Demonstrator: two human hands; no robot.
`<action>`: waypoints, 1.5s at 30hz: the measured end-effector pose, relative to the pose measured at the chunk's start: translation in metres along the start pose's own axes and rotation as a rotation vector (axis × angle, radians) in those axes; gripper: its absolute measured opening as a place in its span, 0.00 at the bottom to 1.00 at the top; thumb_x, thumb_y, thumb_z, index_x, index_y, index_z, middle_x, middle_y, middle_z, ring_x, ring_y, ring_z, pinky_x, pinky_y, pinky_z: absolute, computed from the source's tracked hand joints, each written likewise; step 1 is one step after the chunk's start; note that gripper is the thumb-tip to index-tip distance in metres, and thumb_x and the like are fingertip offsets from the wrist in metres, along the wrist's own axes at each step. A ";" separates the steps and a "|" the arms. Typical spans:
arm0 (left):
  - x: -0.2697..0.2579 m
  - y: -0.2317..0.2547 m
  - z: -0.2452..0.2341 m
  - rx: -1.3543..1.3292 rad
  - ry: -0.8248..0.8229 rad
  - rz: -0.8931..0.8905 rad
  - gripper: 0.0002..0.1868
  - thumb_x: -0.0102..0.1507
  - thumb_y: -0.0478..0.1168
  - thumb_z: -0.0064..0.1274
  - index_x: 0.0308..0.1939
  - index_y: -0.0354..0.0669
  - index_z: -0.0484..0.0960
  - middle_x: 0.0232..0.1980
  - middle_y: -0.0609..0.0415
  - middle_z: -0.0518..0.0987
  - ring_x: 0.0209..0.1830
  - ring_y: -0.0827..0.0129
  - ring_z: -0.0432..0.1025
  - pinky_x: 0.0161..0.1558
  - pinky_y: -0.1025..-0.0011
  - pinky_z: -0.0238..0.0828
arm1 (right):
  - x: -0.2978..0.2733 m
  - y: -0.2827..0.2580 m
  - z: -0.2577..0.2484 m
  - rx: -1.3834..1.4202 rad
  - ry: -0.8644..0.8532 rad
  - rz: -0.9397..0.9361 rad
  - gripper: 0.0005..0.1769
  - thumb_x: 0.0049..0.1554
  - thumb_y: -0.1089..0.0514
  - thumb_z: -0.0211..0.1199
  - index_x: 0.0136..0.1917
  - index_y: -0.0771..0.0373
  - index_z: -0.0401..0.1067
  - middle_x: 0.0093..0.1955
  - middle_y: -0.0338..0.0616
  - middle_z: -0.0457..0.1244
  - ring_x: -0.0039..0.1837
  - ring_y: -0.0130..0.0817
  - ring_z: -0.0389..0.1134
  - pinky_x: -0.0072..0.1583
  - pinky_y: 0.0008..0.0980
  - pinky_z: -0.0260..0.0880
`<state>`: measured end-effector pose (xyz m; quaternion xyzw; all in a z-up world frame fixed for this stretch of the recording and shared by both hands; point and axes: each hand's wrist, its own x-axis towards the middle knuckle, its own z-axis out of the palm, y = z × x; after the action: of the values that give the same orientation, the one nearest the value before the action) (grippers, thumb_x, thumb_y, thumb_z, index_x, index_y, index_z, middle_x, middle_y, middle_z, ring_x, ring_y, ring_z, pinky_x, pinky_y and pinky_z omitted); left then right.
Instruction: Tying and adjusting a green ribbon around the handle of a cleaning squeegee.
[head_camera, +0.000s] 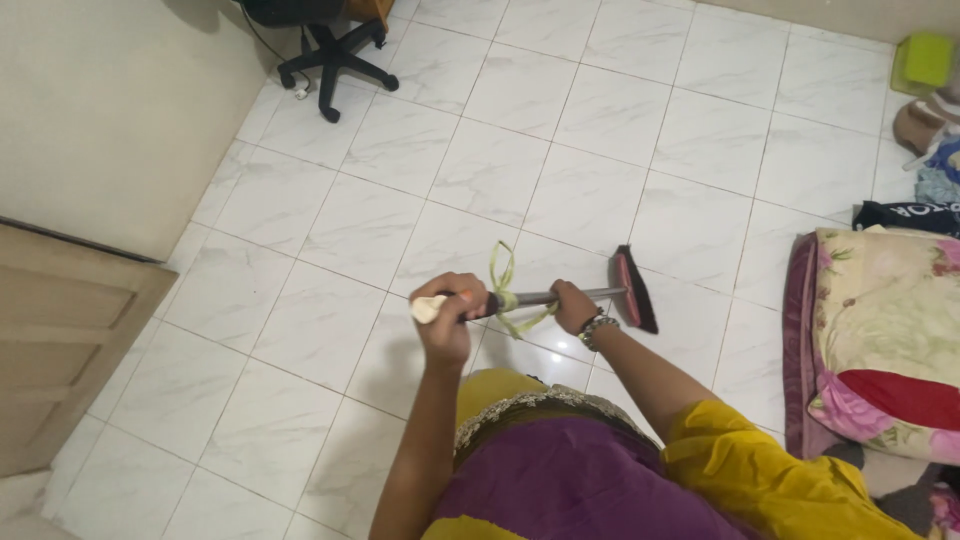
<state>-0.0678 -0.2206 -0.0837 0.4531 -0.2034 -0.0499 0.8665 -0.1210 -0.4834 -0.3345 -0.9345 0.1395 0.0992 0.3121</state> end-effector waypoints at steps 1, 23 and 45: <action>0.002 0.012 -0.003 0.002 0.009 0.005 0.07 0.57 0.30 0.42 0.23 0.36 0.69 0.22 0.52 0.66 0.22 0.72 0.58 0.28 0.70 0.58 | -0.003 -0.019 0.003 -0.004 -0.006 -0.008 0.16 0.54 0.65 0.62 0.56 0.61 0.67 0.56 0.57 0.65 0.57 0.56 0.68 0.58 0.48 0.68; 0.055 0.056 -0.024 -0.120 0.123 0.137 0.09 0.58 0.38 0.44 0.23 0.44 0.64 0.18 0.55 0.61 0.20 0.67 0.57 0.35 0.64 0.62 | 0.011 -0.091 -0.100 -0.164 0.049 -0.298 0.15 0.53 0.53 0.64 0.52 0.59 0.67 0.47 0.48 0.68 0.49 0.50 0.70 0.49 0.49 0.69; 0.096 0.068 -0.027 0.033 0.156 0.050 0.12 0.63 0.30 0.45 0.23 0.40 0.67 0.21 0.55 0.65 0.22 0.72 0.58 0.32 0.67 0.62 | 0.078 -0.125 0.008 0.274 0.080 -0.053 0.21 0.54 0.64 0.64 0.61 0.67 0.68 0.59 0.59 0.66 0.61 0.52 0.69 0.62 0.42 0.70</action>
<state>0.0236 -0.1861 -0.0136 0.4646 -0.1473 0.0106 0.8731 -0.0079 -0.3985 -0.2926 -0.8897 0.1392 0.0337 0.4335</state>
